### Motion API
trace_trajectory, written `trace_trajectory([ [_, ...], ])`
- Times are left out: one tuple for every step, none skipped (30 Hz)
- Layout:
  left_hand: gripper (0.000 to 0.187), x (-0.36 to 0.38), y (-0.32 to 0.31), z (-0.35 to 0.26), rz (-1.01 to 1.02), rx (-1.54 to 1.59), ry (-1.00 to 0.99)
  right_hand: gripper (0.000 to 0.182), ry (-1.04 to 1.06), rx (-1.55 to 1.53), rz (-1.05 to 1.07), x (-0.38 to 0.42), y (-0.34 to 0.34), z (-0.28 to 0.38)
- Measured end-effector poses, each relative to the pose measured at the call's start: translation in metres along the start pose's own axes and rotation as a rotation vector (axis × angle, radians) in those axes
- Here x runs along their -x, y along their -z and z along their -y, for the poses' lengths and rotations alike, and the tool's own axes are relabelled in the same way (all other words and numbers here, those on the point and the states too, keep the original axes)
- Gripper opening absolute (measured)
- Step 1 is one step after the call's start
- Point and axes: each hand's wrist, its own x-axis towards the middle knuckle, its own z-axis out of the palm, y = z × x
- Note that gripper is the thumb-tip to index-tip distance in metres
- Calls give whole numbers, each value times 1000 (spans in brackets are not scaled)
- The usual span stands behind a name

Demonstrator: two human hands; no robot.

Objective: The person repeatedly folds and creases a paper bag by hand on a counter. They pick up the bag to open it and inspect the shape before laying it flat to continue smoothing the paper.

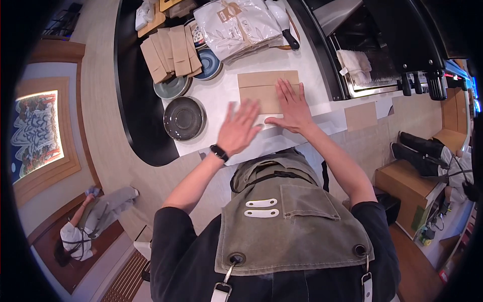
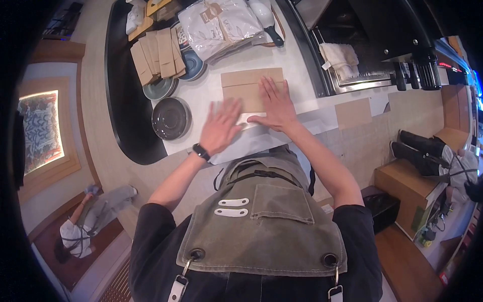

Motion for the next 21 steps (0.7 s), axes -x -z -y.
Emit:
trace_trajectory([
  [69,-8,-8,-10,-5,73,-50,133,5,4,-12,0,-1,-1],
  [68,-14,-15,-15,-13,146,-100,133,11,10,-24,-1,-3,-2],
  [66,-15,-20,-15,10,142,-81,133,18,27,-38,-1,-4,-3],
  [65,-16,-25,-16,34,138,-61,133,26,43,-53,-1,-6,-4],
  [63,-15,-30,-16,61,134,-40,132,34,56,-66,-1,-8,-5],
  [62,-11,-29,-13,48,101,-36,133,35,40,-63,-1,-7,-4],
  [60,-4,-25,-6,37,64,-36,134,33,21,-63,-1,-5,-4],
  [59,4,-21,0,29,26,-38,134,28,1,-63,0,-3,-2],
  [57,11,-16,4,45,8,-33,135,29,-1,-60,1,-5,0],
  [57,19,-13,10,60,-3,-19,136,29,2,-63,1,-4,0],
  [56,28,-10,16,69,-16,-8,137,28,9,-70,0,-2,-2],
  [56,33,-4,21,75,-31,0,137,29,18,-64,0,-2,-3],
  [55,38,0,24,87,-32,10,138,29,27,-58,1,-2,-2],
  [55,36,2,26,51,-22,10,138,27,35,-51,1,-2,-2],
  [54,31,7,27,15,-10,9,138,24,40,-52,0,-1,-2],
  [53,27,12,26,-20,4,10,138,22,44,-49,0,-1,-2],
  [53,16,13,25,-50,39,-57,138,21,47,-42,2,-2,-1],
  [53,1,9,23,-45,85,-153,137,20,51,-41,2,-2,-1],
  [52,-16,3,21,-42,133,-247,137,23,57,-39,2,-1,-1],
  [52,-33,-1,19,-40,180,-339,136,27,65,-36,2,0,-2],
  [51,-45,-9,17,-32,191,-390,135,32,85,-40,2,-2,-3],
])
